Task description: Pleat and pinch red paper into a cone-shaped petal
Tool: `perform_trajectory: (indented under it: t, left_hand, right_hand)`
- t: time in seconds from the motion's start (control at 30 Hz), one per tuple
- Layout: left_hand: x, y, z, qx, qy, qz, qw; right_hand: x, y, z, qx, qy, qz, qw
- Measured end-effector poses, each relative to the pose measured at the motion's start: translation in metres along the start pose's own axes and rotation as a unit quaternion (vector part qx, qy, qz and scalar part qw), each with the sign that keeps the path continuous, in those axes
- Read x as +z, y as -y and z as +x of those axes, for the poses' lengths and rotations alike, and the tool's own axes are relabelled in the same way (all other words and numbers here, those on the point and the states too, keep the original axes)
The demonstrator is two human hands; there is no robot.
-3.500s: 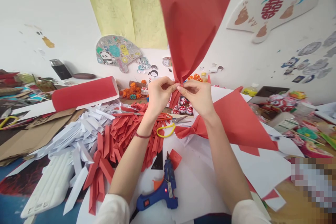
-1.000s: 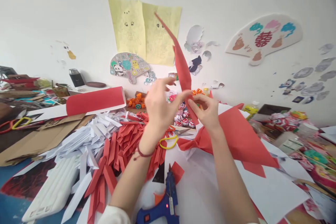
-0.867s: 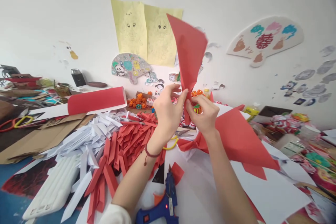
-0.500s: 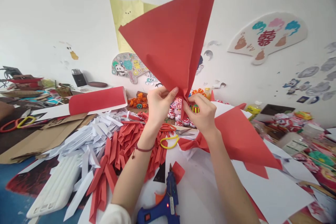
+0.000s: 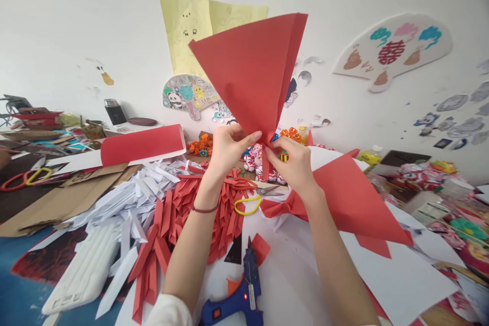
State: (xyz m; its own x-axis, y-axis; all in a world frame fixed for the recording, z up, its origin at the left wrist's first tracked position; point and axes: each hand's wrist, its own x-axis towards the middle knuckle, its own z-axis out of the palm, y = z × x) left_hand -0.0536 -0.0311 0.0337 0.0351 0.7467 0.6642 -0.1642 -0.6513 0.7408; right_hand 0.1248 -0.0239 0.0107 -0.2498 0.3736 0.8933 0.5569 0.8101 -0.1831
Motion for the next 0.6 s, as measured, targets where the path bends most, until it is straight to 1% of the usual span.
perform_trajectory:
  t: [0.1, 0.2, 0.37, 0.47, 0.6]
  left_hand:
    - [-0.007, -0.003, 0.0, 0.011, 0.031, 0.022, 0.999]
    - [-0.012, -0.006, 0.0, 0.034, 0.066, 0.087, 0.993]
    - [-0.013, -0.009, -0.001, 0.066, 0.099, 0.12, 0.986]
    - [-0.01, -0.012, -0.003, 0.081, 0.088, 0.13, 0.984]
    - [-0.005, -0.018, -0.007, 0.116, 0.031, 0.132, 0.984]
  right_hand:
    - [-0.003, 0.0, 0.0, -0.016, 0.024, 0.024, 0.999]
    - [-0.005, -0.001, 0.0, -0.027, 0.02, 0.015, 0.999]
    - [-0.007, -0.002, 0.0, -0.018, 0.032, 0.027, 0.999]
    - [-0.011, 0.0, 0.001, 0.002, 0.056, 0.037, 0.998]
    - [-0.016, 0.001, 0.0, 0.041, 0.126, 0.082, 0.988]
